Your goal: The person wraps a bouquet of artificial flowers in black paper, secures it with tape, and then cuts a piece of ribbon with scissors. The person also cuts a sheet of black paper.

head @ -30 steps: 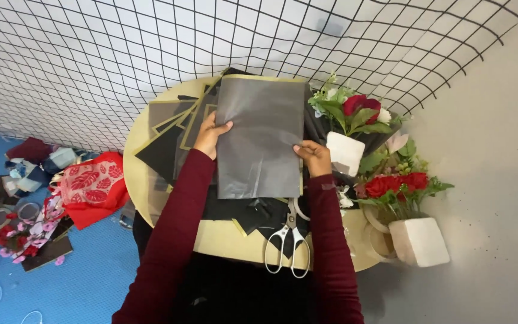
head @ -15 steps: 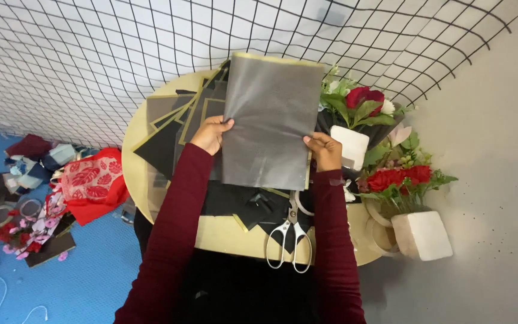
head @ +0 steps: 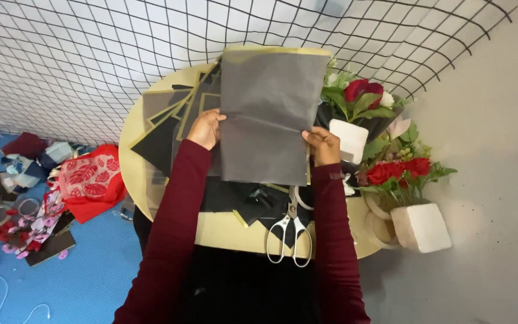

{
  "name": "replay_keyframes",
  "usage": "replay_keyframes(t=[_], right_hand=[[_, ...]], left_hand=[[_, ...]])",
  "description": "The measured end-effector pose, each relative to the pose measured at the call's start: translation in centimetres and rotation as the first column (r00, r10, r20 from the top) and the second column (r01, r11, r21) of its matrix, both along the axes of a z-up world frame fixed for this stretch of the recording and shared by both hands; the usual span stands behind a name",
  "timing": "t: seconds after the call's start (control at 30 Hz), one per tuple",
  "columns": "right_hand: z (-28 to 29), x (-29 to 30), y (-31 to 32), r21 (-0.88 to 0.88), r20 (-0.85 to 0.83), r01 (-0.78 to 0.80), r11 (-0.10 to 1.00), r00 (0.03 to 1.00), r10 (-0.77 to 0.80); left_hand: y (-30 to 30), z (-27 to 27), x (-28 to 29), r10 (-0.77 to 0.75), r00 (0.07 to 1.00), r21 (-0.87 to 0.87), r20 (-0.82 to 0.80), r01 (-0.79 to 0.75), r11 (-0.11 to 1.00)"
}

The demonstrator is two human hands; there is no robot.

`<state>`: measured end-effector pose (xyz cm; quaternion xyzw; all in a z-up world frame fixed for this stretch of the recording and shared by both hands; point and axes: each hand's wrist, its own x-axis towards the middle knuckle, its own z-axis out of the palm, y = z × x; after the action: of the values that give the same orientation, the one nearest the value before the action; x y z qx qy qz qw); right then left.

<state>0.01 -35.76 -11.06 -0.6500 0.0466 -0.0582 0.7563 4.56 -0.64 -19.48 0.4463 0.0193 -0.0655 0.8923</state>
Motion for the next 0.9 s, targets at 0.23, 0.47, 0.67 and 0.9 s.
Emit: replay_keyframes(t=[0.23,0.47,0.67,0.9], right_hand=[[0.1,-0.5,-0.1,0.029,-0.003,0.018,0.999,1.0,-0.018],[-0.1,-0.5,-0.5,0.015,-0.041,0.06,0.998,0.997,-0.059],[-0.7,0.7,0.4,-0.019,-0.099,0.084,0.996,0.991,-0.086],[-4.2,1.9,-0.6,-0.439,-0.16,-0.085,0.895,0.987,0.015]], left_hand=[[-1.0,1.8,-1.6,-0.003,1.0,0.01,0.006,0.002,1.0],[-1.9,4.0,-2.5,0.083,0.992,0.206,-0.099,-0.061,0.977],[-1.3,4.4,-2.8,0.193,0.97,0.371,-0.15,-0.126,0.92],[-1.0,4.3,-2.7,0.282,0.954,0.494,-0.104,-0.197,0.847]])
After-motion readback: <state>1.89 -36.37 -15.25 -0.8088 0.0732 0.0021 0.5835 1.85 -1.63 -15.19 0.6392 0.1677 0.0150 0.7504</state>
